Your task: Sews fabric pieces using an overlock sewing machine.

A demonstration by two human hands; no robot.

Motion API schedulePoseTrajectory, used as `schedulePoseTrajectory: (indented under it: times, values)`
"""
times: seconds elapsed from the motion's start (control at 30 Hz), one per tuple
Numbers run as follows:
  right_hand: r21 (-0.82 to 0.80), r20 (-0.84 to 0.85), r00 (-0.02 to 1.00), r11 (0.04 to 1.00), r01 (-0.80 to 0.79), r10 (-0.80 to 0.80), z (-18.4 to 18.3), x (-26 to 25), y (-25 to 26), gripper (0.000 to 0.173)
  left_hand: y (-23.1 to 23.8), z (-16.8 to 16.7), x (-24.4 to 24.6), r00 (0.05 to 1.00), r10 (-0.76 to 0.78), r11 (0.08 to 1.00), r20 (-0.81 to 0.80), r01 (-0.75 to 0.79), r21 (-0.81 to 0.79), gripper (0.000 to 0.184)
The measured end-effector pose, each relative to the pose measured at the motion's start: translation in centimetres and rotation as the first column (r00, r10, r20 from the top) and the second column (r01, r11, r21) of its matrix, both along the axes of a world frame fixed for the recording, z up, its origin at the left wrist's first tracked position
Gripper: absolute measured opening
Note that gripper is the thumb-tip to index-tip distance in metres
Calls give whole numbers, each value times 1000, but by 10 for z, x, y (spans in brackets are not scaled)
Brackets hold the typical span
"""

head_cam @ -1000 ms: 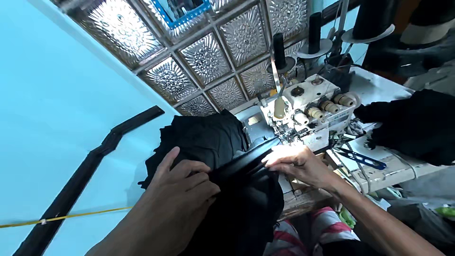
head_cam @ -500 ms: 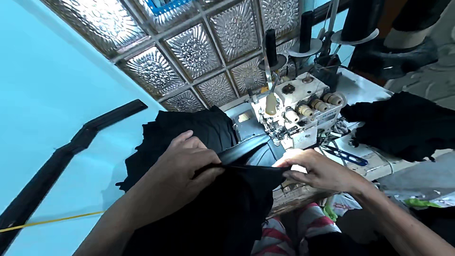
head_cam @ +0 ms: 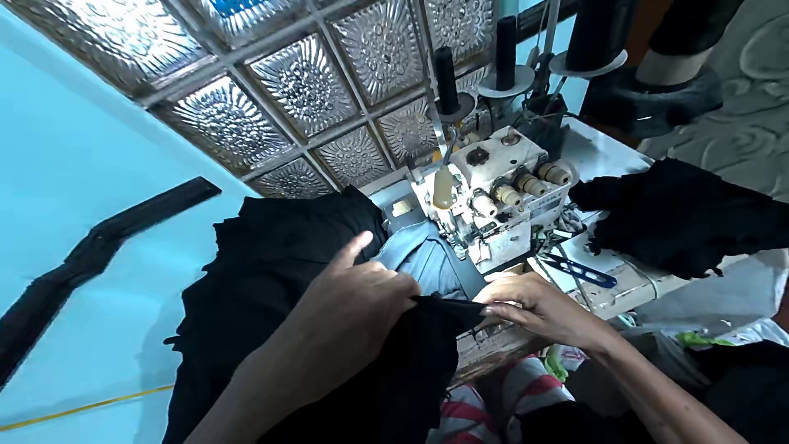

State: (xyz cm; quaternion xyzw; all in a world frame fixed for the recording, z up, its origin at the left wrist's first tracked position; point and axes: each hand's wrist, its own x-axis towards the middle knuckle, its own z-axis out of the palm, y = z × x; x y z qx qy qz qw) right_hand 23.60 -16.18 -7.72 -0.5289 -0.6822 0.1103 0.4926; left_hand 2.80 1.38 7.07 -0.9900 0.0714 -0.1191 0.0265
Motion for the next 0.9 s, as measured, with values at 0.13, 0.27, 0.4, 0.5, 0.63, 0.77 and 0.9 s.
schedulePoseTrajectory:
  times: [0.13, 0.27, 0.4, 0.5, 0.63, 0.77, 0.9]
  values:
    - [-17, 3, 1000, 1000, 11, -11, -1, -2, 0, 23, -8, -15, 11, 1000, -15, 1000, 19, 16, -16, 32]
    - [15, 32, 999, 999, 35, -36, 0, -4, -1, 21, -11, -28, 21, 998, -51, 994, 24, 53, -99, 33]
    - [23, 39, 999, 1000, 14, -15, -2, -1, -2, 21, -17, -35, 26, 998, -60, 984, -26, 55, -169, 23]
    - [31, 31, 1000, 999, 7, -8, -4, 0, -2, 21, -26, -40, 29, 999, -34, 991, -32, 29, -127, 22]
    - [39, 19, 1000, 999, 24, -25, -4, -3, 1, 19, -36, -59, 35, 997, 25, 998, 72, -21, -59, 25]
    - [54, -1, 999, 998, 45, -45, -6, -9, -1, 14, -46, -79, 41, 980, 73, 996, 184, -62, -66, 28]
    - [59, 5, 996, 994, 91, -92, -13, -14, -8, 12, -52, -93, 39, 967, 109, 991, 229, -87, -101, 27]
